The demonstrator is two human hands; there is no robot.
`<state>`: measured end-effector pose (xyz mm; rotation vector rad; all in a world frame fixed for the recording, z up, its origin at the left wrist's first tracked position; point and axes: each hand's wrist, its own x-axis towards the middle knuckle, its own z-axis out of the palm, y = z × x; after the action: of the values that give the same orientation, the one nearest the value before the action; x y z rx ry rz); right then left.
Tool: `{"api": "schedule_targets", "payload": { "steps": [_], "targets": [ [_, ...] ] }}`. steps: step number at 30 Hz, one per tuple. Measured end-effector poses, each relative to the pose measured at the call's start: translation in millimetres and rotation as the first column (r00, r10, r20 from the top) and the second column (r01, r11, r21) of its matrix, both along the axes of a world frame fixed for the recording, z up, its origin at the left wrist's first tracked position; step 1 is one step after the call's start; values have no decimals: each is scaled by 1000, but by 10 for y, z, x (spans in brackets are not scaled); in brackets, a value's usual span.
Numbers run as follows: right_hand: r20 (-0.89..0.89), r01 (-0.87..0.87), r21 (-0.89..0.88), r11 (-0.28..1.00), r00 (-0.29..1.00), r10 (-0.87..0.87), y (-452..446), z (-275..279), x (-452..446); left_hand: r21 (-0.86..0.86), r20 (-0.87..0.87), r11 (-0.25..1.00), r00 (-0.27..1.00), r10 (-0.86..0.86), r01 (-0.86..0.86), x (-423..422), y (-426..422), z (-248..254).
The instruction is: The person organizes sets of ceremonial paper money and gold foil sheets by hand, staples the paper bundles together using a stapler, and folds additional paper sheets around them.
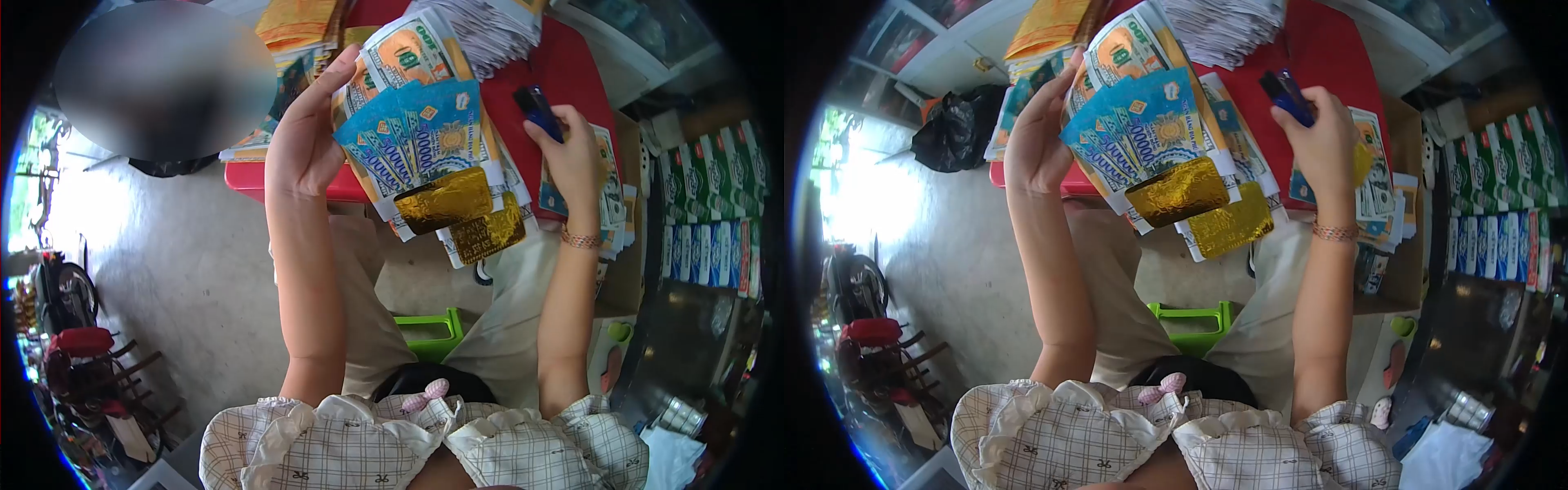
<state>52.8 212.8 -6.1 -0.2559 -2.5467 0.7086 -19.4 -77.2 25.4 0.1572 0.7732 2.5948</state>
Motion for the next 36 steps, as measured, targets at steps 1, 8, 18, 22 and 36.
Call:
{"api": "schedule_targets", "payload": {
  "steps": [1,8,18,22,36],
  "targets": [
    [35,26,80,996,999,-29,15,-31,25,-44,-12,999,1000,1,-1,2,38,-15],
    [66,-17,288,958,998,-3,-156,-107,30,-251,-119,968,993,-23,-8,35,213,-24],
    [-459,-291,-330,898,881,116,-322,254,43,-358,-424,849,878,223,-388,255,448,155],
    [-421,-424,-477,770,879,223,-569,131,32,-577,-418,704,891,180,-413,163,455,11],
    [-523,-445,-609,656,847,89,-774,-188,-33,-722,-293,651,956,17,-233,-8,329,-264]
  ]
}}
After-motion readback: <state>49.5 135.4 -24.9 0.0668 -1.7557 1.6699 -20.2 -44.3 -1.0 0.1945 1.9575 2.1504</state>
